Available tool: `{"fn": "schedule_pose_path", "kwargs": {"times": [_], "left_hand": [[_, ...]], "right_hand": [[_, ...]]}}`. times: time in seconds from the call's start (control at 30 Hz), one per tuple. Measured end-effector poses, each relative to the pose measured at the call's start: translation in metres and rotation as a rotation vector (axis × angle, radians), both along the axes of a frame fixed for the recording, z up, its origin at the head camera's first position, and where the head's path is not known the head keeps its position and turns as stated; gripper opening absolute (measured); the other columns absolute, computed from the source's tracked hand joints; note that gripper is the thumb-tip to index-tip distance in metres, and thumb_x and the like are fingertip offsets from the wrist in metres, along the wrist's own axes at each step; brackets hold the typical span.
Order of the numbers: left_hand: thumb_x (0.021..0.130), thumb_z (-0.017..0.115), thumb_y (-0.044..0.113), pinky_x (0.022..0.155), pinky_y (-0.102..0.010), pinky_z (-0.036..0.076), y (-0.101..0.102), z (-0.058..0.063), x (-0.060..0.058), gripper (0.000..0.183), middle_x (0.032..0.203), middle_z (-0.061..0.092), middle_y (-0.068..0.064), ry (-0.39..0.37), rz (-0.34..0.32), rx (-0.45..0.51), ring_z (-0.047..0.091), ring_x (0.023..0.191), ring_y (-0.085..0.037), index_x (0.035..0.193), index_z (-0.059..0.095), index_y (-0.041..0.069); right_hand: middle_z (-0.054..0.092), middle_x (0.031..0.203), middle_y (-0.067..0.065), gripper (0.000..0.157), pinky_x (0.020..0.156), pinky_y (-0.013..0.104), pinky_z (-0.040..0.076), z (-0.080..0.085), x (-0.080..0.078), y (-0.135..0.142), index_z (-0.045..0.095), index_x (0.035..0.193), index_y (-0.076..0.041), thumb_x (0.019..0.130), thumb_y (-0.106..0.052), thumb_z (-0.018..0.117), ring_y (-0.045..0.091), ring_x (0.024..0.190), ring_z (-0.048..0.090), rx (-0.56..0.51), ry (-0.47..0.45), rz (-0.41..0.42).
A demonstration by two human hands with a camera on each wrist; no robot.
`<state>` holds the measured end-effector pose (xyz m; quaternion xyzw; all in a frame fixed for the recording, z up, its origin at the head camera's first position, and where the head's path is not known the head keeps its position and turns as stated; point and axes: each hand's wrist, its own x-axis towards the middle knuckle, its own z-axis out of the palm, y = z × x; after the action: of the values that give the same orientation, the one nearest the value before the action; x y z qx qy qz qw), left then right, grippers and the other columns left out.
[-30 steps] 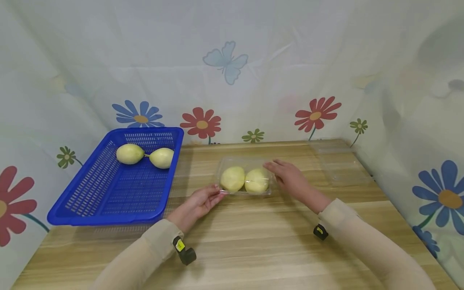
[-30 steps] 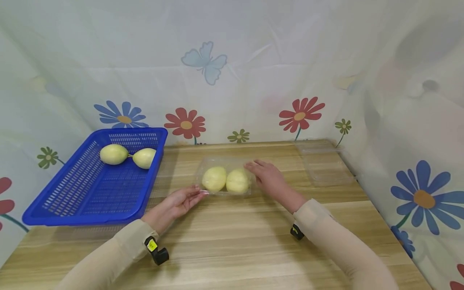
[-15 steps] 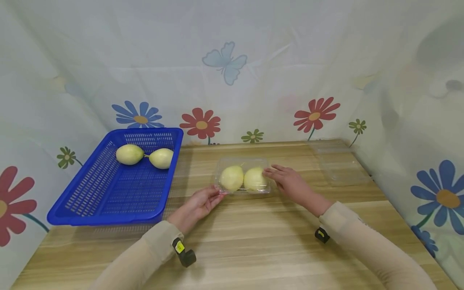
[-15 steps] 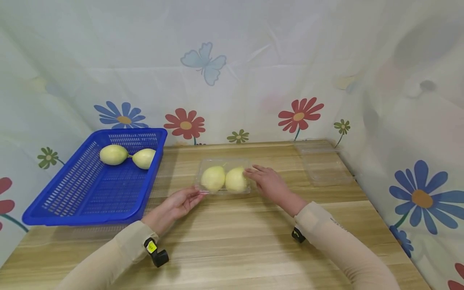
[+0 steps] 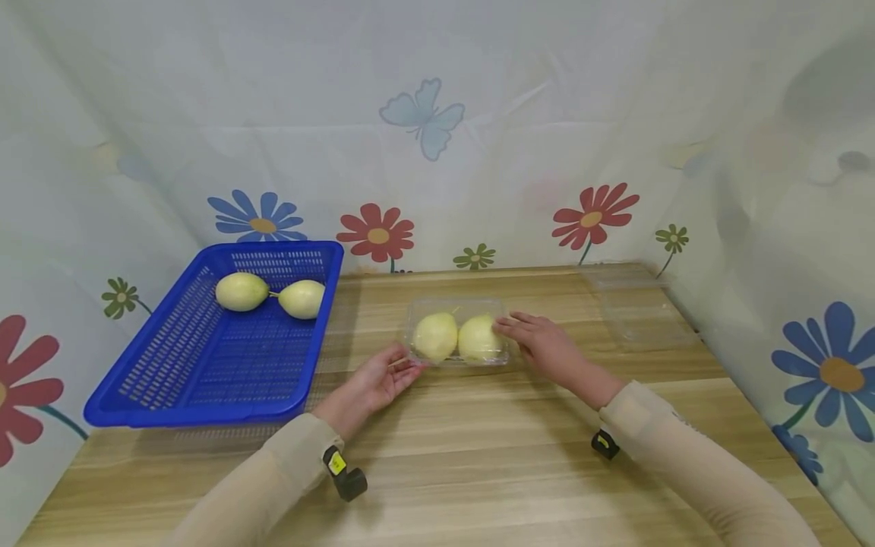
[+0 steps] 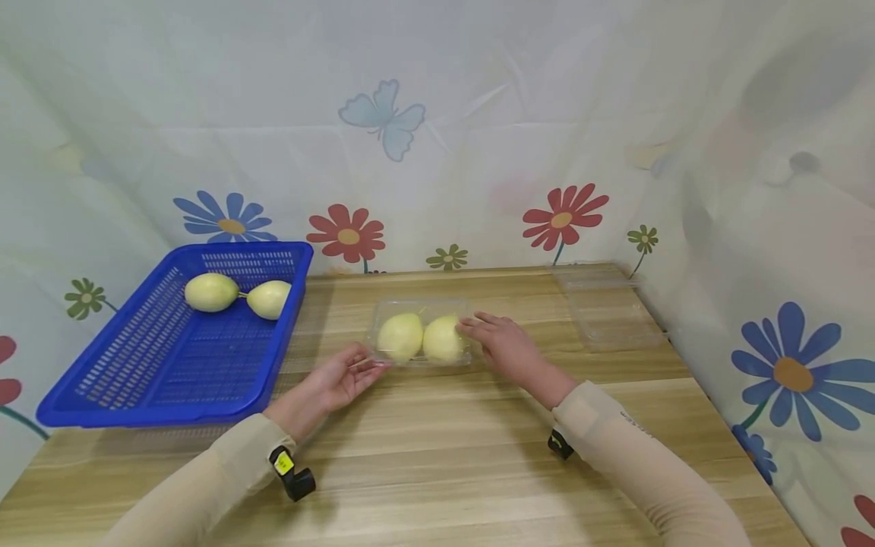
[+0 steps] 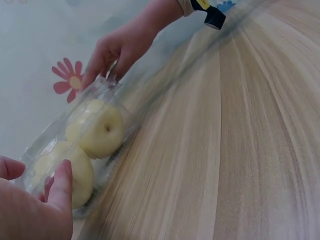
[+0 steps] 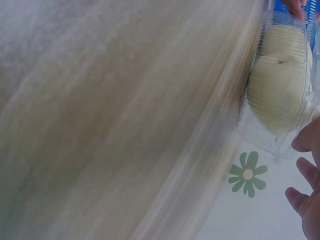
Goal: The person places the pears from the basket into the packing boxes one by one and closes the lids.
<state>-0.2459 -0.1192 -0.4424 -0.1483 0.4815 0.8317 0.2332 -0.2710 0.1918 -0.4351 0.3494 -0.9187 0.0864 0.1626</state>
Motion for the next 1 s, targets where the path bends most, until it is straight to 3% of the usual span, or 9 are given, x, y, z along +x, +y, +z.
{"fn": "schedule_pose_path", "kwargs": {"times": [0.3, 0.53, 1.0], "left_hand": [[0.097, 0.046, -0.005, 0.076, -0.015, 0.061, 0.0049, 0.0013, 0.0032, 0.024, 0.073, 0.071, -0.002, 0.042, 0.026, -0.059, 0.072, 0.07, -0.008, 0.082, 0.062, 0.003], [0.101, 0.048, -0.002, 0.077, -0.016, 0.062, 0.0033, 0.0013, 0.004, 0.02, 0.075, 0.073, -0.002, 0.104, 0.038, -0.131, 0.072, 0.073, -0.008, 0.089, 0.064, 0.002], [0.102, 0.052, -0.002, 0.072, -0.015, 0.061, 0.0007, -0.0069, -0.0028, 0.009, 0.073, 0.072, 0.002, 0.117, 0.019, -0.216, 0.071, 0.07, -0.005, 0.102, 0.06, 0.001]], "right_hand": [[0.068, 0.138, 0.01, 0.047, 0.105, 0.051, 0.054, 0.0008, 0.0012, -0.0014, 0.067, 0.135, -0.007, 0.091, 0.009, 0.063, 0.034, 0.131, 0.063, -0.004, 0.005, 0.007], [0.068, 0.138, 0.011, 0.049, 0.107, 0.052, 0.052, 0.0027, 0.001, -0.0018, 0.066, 0.135, -0.006, 0.09, 0.012, 0.059, 0.036, 0.131, 0.062, -0.017, -0.016, 0.008], [0.063, 0.145, 0.014, 0.049, 0.113, 0.055, 0.048, 0.0012, 0.001, -0.0033, 0.063, 0.138, -0.004, 0.093, 0.008, 0.049, 0.04, 0.136, 0.057, -0.064, -0.136, -0.028]]}}
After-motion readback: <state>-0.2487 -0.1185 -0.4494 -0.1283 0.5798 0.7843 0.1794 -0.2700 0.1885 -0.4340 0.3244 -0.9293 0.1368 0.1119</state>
